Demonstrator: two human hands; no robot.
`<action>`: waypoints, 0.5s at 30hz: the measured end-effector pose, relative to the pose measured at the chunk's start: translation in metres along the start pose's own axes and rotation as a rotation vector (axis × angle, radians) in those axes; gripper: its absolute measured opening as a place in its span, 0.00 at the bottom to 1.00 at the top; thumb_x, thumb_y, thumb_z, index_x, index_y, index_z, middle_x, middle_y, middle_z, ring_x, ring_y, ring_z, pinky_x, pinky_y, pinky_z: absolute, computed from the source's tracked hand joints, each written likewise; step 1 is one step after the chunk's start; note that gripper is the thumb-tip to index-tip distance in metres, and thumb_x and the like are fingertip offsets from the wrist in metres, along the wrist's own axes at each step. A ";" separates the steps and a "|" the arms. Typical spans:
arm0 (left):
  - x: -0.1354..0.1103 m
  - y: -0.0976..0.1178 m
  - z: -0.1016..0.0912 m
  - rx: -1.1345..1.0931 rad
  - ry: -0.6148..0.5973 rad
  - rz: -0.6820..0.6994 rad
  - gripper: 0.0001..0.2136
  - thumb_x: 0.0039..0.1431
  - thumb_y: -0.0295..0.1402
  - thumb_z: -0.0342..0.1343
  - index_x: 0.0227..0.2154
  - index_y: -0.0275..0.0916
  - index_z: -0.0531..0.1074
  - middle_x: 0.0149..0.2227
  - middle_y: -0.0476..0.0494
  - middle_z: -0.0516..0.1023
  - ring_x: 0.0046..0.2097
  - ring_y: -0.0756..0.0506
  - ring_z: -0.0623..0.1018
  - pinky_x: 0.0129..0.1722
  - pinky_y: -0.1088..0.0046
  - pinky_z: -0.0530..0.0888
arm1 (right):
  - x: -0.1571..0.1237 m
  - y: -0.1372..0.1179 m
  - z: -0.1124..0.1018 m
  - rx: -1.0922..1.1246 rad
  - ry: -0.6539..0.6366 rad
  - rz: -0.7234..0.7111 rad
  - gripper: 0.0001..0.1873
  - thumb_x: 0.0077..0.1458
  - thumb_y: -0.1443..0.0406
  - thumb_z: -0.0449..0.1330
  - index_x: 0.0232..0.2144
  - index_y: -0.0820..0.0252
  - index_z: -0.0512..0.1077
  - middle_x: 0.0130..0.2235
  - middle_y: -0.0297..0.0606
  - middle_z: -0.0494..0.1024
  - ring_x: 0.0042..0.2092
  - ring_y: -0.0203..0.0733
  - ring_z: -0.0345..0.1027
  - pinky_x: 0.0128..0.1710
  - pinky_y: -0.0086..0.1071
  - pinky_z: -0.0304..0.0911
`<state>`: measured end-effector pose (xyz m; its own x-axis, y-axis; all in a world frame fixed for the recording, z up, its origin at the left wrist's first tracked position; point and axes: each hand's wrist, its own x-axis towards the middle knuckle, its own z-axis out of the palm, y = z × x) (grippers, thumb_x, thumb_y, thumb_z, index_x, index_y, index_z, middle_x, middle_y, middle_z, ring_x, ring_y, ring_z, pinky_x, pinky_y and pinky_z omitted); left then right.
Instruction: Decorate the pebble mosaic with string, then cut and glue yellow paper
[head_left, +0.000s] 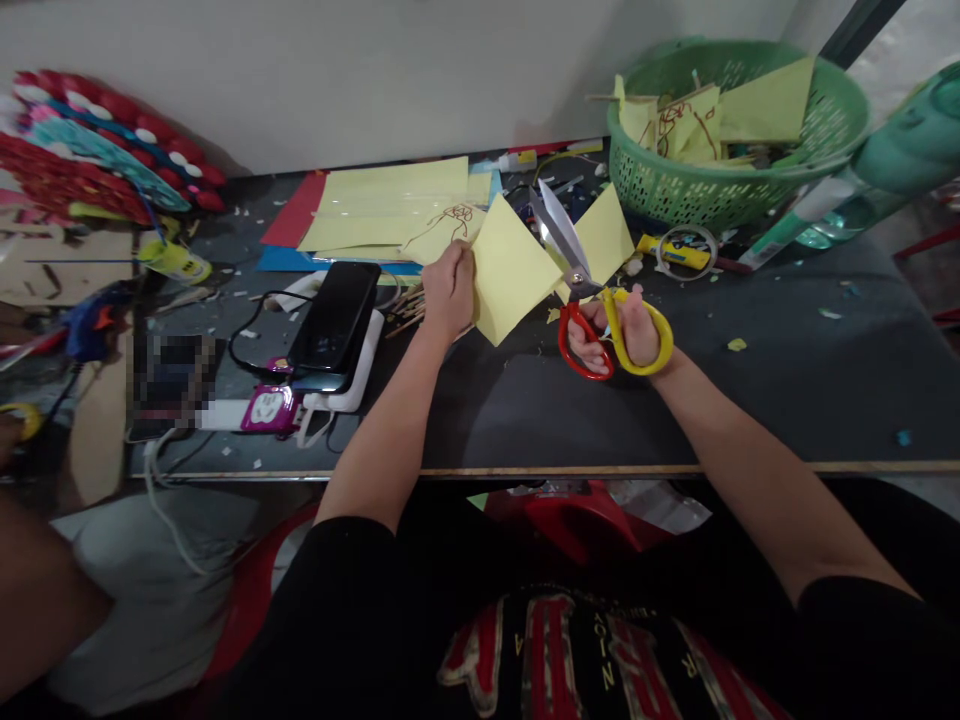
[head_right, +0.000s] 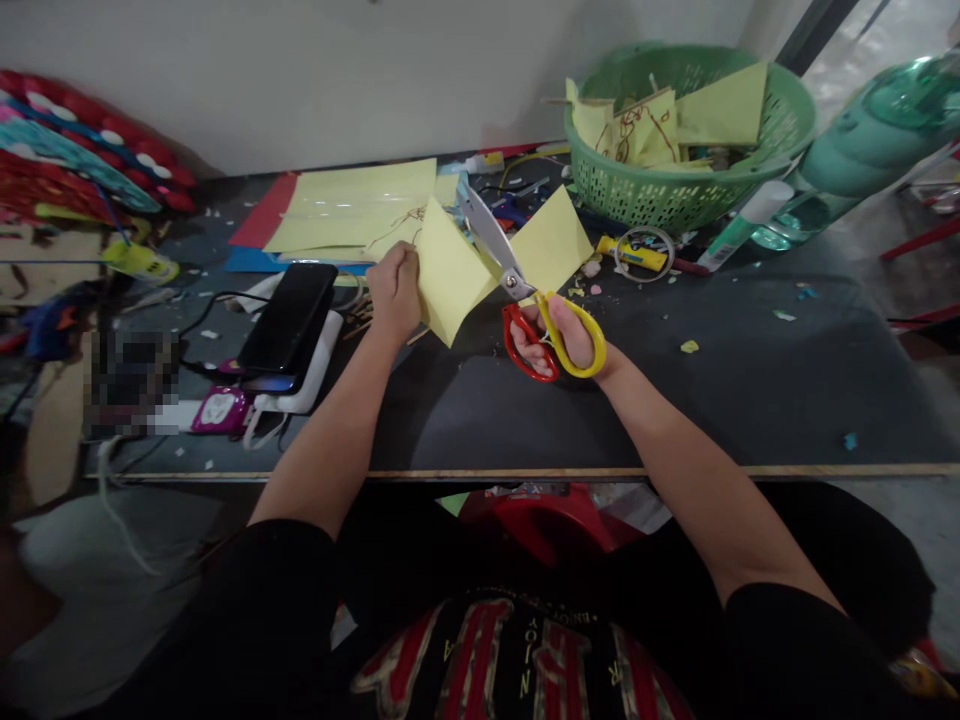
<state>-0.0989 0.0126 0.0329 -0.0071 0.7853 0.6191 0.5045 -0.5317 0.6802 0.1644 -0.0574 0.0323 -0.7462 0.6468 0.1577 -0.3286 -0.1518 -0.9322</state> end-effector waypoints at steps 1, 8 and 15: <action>0.001 -0.002 0.000 -0.008 0.004 -0.010 0.19 0.67 0.48 0.48 0.26 0.42 0.68 0.23 0.49 0.64 0.28 0.47 0.69 0.35 0.67 0.67 | 0.000 -0.002 0.000 0.003 0.013 0.015 0.41 0.50 0.28 0.45 0.35 0.60 0.63 0.22 0.28 0.57 0.20 0.28 0.50 0.16 0.26 0.53; 0.002 -0.002 0.000 -0.038 0.013 -0.078 0.17 0.66 0.44 0.51 0.24 0.42 0.64 0.23 0.49 0.63 0.30 0.46 0.68 0.37 0.67 0.67 | 0.001 -0.011 0.009 -0.067 0.286 0.027 0.41 0.44 0.27 0.49 0.32 0.57 0.62 0.21 0.27 0.57 0.19 0.30 0.51 0.17 0.28 0.53; 0.001 -0.002 0.003 -0.006 0.027 -0.076 0.16 0.66 0.46 0.50 0.27 0.42 0.67 0.24 0.49 0.63 0.31 0.46 0.68 0.39 0.66 0.68 | 0.007 -0.010 0.003 -0.488 0.843 0.021 0.28 0.56 0.38 0.54 0.27 0.56 0.61 0.20 0.28 0.59 0.19 0.32 0.55 0.18 0.30 0.54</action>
<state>-0.0975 0.0151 0.0314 -0.0690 0.8147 0.5758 0.4964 -0.4726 0.7281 0.1606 -0.0535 0.0432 -0.0270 0.9991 0.0314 0.0977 0.0339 -0.9946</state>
